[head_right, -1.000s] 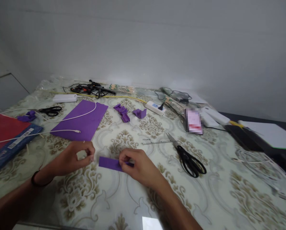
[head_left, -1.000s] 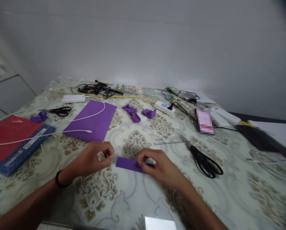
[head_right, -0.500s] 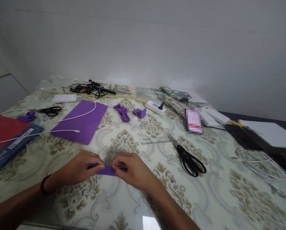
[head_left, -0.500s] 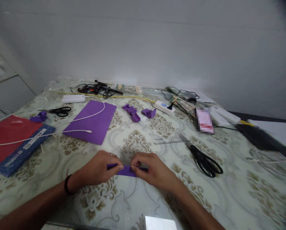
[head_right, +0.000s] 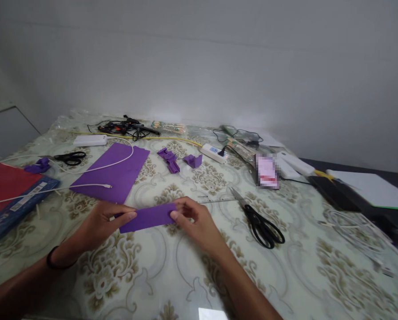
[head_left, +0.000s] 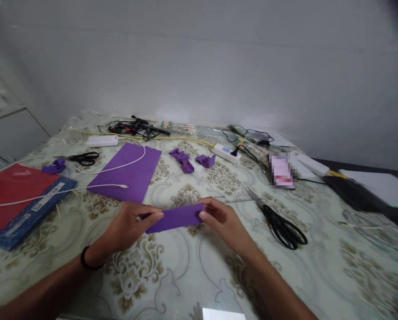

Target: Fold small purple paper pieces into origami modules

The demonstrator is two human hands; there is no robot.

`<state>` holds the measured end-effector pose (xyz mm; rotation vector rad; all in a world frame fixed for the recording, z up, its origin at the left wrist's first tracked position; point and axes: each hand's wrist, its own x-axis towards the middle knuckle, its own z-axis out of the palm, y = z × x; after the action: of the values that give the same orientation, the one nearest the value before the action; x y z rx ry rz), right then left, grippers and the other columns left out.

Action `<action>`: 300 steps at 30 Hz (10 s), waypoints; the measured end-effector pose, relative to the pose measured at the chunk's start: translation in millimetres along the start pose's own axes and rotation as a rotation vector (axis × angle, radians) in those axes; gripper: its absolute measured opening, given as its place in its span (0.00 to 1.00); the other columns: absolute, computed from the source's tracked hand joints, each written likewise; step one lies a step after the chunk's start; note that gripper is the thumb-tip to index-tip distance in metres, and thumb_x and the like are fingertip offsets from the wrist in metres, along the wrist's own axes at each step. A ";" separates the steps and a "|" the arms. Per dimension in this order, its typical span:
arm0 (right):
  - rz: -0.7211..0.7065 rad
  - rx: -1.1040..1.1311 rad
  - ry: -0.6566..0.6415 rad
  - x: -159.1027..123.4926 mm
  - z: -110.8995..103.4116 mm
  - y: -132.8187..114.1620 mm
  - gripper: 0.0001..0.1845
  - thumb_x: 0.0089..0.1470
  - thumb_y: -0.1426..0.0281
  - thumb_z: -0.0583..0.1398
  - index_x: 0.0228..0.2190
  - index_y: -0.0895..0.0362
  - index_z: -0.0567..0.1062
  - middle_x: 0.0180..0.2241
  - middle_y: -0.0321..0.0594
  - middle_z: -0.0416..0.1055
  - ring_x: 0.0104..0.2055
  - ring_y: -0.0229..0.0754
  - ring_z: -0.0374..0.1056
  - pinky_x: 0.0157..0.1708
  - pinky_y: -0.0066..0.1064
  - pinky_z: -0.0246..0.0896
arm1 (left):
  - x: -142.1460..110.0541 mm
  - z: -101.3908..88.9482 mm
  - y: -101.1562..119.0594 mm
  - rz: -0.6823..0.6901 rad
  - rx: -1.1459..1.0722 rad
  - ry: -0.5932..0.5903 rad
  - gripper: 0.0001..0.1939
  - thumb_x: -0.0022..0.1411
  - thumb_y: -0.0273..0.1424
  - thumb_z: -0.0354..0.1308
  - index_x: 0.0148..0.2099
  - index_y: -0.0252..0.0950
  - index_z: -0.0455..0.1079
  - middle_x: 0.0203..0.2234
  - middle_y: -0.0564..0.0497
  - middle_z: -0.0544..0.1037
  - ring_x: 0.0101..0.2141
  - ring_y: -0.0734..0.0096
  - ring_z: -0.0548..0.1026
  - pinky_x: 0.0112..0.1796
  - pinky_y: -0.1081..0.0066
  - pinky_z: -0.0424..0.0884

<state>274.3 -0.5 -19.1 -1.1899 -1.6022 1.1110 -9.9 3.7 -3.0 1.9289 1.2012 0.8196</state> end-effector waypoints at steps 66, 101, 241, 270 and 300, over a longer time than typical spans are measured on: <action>0.030 0.033 -0.391 -19.5 36.9 -19.0 0.11 0.64 0.67 0.61 0.29 0.56 0.75 0.25 0.31 0.66 0.29 0.37 0.60 0.32 0.29 0.55 | -6.8 22.2 8.9 -0.235 -0.545 -0.408 0.11 0.66 0.38 0.64 0.36 0.35 0.76 0.27 0.55 0.74 0.29 0.74 0.66 0.32 0.72 0.60; 0.048 -0.108 -0.234 -16.8 36.3 -21.6 0.13 0.63 0.61 0.63 0.30 0.56 0.78 0.25 0.34 0.72 0.29 0.39 0.66 0.31 0.30 0.58 | -4.3 25.2 7.6 -0.264 -0.484 -0.200 0.12 0.65 0.39 0.63 0.36 0.35 0.77 0.27 0.53 0.76 0.30 0.72 0.70 0.33 0.72 0.65; 0.212 0.166 -0.122 -8.0 42.7 6.0 0.32 0.55 0.39 0.65 0.23 0.54 0.69 0.21 0.33 0.72 0.23 0.38 0.63 0.28 0.31 0.58 | -12.9 36.1 -3.5 -0.032 -0.007 -0.152 0.37 0.57 0.32 0.72 0.67 0.41 0.66 0.63 0.40 0.73 0.62 0.48 0.72 0.64 0.50 0.66; 0.209 0.165 -0.117 -11.8 47.0 11.7 0.20 0.57 0.52 0.69 0.34 0.56 0.74 0.25 0.32 0.70 0.25 0.38 0.68 0.27 0.31 0.65 | -2.7 28.1 -5.6 -0.331 -0.395 -0.153 0.19 0.57 0.36 0.68 0.49 0.32 0.80 0.43 0.43 0.87 0.40 0.56 0.82 0.41 0.63 0.78; 0.153 0.369 -0.115 -13.9 43.4 -0.9 0.32 0.65 0.39 0.56 0.30 0.55 0.73 0.25 0.36 0.74 0.26 0.41 0.74 0.31 0.34 0.73 | -3.0 31.5 -6.6 -0.349 -0.597 -0.258 0.13 0.58 0.37 0.71 0.34 0.35 0.73 0.24 0.55 0.77 0.26 0.73 0.72 0.30 0.73 0.66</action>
<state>235.7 -21.6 -31.2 -1.0280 -1.3287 1.5225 11.2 -4.3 -26.0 1.2507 0.9576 0.6256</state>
